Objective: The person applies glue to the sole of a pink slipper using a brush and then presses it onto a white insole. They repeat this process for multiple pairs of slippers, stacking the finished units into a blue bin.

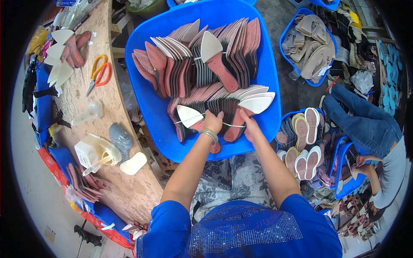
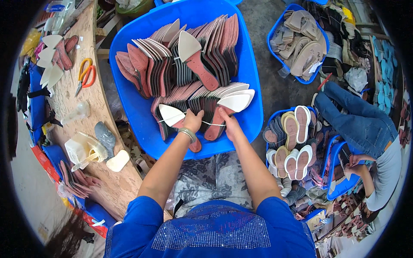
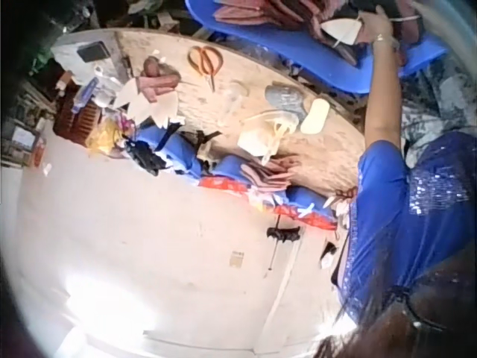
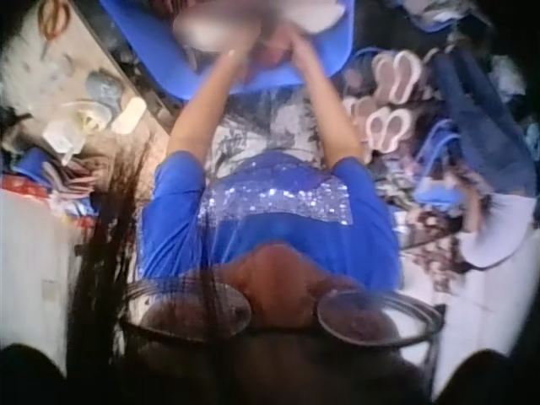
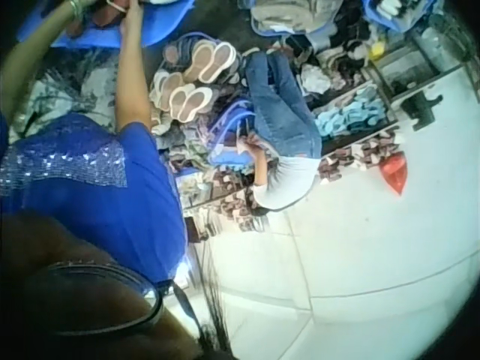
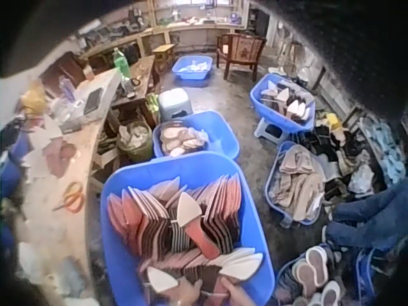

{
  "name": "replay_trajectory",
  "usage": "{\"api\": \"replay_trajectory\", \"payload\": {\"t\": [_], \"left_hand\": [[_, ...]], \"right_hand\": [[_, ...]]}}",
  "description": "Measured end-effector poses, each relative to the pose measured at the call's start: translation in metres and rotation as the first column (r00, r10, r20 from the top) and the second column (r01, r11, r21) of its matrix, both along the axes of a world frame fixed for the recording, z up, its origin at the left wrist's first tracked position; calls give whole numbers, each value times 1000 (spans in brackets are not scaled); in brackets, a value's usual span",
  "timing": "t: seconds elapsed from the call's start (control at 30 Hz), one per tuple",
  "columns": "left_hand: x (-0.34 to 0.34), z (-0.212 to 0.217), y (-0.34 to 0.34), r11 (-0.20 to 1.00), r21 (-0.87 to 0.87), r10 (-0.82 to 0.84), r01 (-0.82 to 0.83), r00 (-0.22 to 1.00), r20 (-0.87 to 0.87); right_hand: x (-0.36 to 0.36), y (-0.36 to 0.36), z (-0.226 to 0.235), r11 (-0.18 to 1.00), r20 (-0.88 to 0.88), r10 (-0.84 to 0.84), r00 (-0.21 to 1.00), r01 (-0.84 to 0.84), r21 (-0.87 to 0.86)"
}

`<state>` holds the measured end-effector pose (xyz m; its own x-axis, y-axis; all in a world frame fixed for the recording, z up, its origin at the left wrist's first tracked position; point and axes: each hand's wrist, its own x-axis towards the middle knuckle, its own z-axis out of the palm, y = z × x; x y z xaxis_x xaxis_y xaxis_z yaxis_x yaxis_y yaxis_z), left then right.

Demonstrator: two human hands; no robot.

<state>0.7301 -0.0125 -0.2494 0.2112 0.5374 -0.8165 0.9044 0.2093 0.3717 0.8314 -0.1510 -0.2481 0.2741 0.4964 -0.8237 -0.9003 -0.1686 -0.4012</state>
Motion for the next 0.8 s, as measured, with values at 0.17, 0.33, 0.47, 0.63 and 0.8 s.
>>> {"api": "replay_trajectory", "payload": {"t": [0.17, 0.33, 0.47, 0.63, 0.8], "left_hand": [[-12, -35, 17, 986, -116, 133, -122, 987, 87], [-20, -20, 13, 991, -128, -39, 41, 999, 20], [-35, 4, -19, 949, -302, 149, -94, 975, 164], [-29, 80, -52, 834, -506, 376, -219, 897, 231], [-44, 141, -87, 773, -584, 522, -247, 770, 366]], "right_hand": [[-4, 9, -15, 997, -19, -78, 997, 77, -19], [8, 17, 43, 992, 43, 9, 999, -3, -124], [14, 3, 81, 974, 47, 94, 994, -82, -211], [9, -31, 136, 957, 168, 184, 968, -138, -254], [10, -65, 221, 971, 225, 226, 948, -203, -123]]}}
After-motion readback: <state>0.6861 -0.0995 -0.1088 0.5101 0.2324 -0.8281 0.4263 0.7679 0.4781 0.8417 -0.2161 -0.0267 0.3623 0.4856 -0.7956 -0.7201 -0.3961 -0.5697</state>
